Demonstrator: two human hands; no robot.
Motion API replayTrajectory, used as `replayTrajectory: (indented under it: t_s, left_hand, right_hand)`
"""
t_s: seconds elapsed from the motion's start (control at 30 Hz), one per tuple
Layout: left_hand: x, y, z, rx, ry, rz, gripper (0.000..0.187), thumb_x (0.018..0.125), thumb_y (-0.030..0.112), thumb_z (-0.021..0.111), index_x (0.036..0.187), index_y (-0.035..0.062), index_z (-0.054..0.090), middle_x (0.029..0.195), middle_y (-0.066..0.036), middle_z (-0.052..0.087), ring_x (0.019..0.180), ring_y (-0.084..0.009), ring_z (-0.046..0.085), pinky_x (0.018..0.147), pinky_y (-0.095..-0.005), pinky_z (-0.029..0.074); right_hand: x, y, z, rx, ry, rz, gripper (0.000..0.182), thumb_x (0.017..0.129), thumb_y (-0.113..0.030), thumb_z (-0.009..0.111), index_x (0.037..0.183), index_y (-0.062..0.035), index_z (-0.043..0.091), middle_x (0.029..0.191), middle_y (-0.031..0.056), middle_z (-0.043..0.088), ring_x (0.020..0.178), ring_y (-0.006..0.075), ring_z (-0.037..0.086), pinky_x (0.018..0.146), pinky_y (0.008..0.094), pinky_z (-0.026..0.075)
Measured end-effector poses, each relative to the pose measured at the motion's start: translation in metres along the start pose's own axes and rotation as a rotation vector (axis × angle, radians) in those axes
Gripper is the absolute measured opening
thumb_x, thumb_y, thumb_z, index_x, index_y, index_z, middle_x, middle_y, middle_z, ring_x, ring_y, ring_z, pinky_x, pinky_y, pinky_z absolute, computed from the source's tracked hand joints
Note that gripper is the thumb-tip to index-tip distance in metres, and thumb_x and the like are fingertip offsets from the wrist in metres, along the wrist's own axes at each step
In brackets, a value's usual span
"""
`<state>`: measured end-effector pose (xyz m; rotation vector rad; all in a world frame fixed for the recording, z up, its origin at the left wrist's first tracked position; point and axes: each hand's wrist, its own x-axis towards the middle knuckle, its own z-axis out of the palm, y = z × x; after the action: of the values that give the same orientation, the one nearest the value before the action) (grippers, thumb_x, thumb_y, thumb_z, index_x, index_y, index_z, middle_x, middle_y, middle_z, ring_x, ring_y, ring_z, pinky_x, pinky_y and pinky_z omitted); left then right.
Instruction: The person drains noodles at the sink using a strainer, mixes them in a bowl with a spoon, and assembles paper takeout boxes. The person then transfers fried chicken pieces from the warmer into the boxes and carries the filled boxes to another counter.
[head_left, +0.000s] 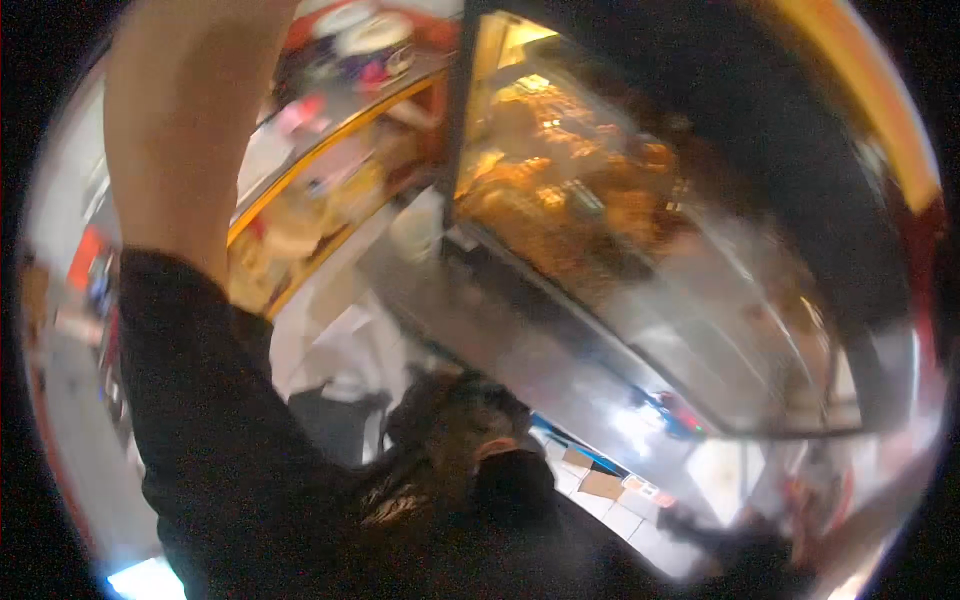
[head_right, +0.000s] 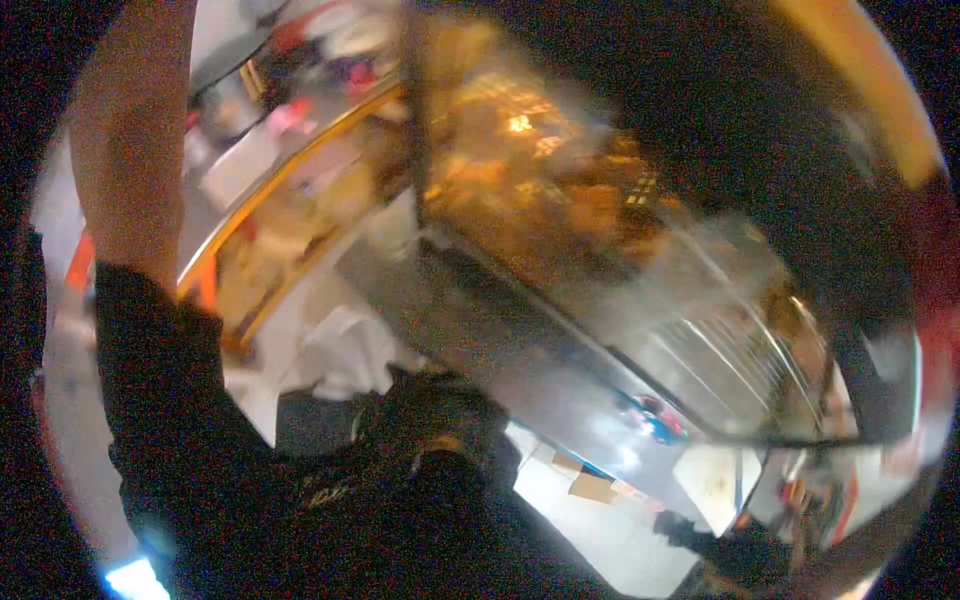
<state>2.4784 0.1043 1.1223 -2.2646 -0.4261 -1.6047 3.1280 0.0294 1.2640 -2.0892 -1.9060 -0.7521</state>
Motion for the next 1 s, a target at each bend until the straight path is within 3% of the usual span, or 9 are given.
replayTrajectory:
  t_s: [0.1,0.23,0.4,0.53,0.73,0.93,1.0]
  left_hand:
    - [-0.119,0.052,-0.064,0.039,-0.11,-0.298,0.058,0.092,0.052,0.059,0.123,0.0026,0.059,0.12,-0.019,0.063,0.116,-0.0286,0.058,0.106,-0.0471,0.041]
    - [-0.241,0.142,-0.119,0.117,-0.289,-0.9,0.056,0.093,0.051,0.057,0.121,0.0025,0.06,0.118,-0.019,0.064,0.113,-0.0284,0.059,0.103,-0.0464,0.042]
    - [-0.321,0.213,-0.129,0.243,-0.372,-1.384,0.053,0.094,0.049,0.055,0.118,0.0023,0.061,0.115,-0.018,0.065,0.11,-0.0282,0.06,0.101,-0.0455,0.043]
    - [-0.361,0.196,-0.105,0.328,-0.393,-1.456,0.051,0.094,0.049,0.054,0.115,0.0022,0.062,0.113,-0.018,0.065,0.108,-0.028,0.061,0.099,-0.0448,0.044]
    - [-0.387,0.157,-0.026,0.25,-0.468,-1.325,0.049,0.096,0.047,0.052,0.112,0.0021,0.064,0.11,-0.018,0.066,0.104,-0.0277,0.062,0.095,-0.0438,0.046]
    - [-0.368,0.077,-0.017,0.241,-0.442,-1.158,0.048,0.097,0.046,0.05,0.108,0.0019,0.065,0.107,-0.017,0.067,0.1,-0.0274,0.063,0.092,-0.0427,0.048]
    - [-0.339,0.036,-0.023,0.263,-0.397,-1.049,0.047,0.097,0.045,0.049,0.107,0.0019,0.065,0.106,-0.017,0.067,0.099,-0.0273,0.064,0.091,-0.0423,0.048]
  right_hand:
    - [0.003,0.022,0.044,-0.04,-0.121,0.056,0.039,0.101,-0.024,0.054,0.132,-0.0018,0.061,0.133,0.0127,0.062,0.127,0.0183,0.053,0.11,0.0307,0.037]
    - [0.009,0.02,0.073,-0.033,-0.186,0.072,0.039,0.101,-0.024,0.053,0.132,-0.0015,0.06,0.133,0.0128,0.061,0.127,0.0186,0.052,0.11,0.0307,0.037]
    - [0.011,0.019,0.088,-0.014,-0.246,0.069,0.039,0.102,-0.024,0.052,0.132,-0.0012,0.06,0.134,0.0128,0.061,0.127,0.0189,0.052,0.11,0.0307,0.037]
    - [0.011,0.015,0.087,0.015,-0.254,0.065,0.039,0.102,-0.024,0.052,0.132,-0.001,0.06,0.134,0.0128,0.061,0.128,0.0191,0.052,0.11,0.0308,0.036]
    - [-0.008,-0.018,0.024,0.118,-0.13,-0.02,0.039,0.102,-0.023,0.051,0.132,-0.0006,0.06,0.135,0.0128,0.06,0.128,0.0194,0.052,0.11,0.0308,0.036]
    - [-0.017,-0.051,-0.094,0.033,0.21,-0.12,0.039,0.103,-0.023,0.049,0.133,-0.0002,0.059,0.136,0.0129,0.06,0.128,0.0198,0.052,0.111,0.0308,0.036]
    - [-0.003,-0.006,-0.126,-0.219,0.41,0.017,0.037,0.101,-0.022,0.05,0.13,-0.0018,0.059,0.13,0.0141,0.061,0.122,0.0231,0.054,0.105,0.0329,0.04]
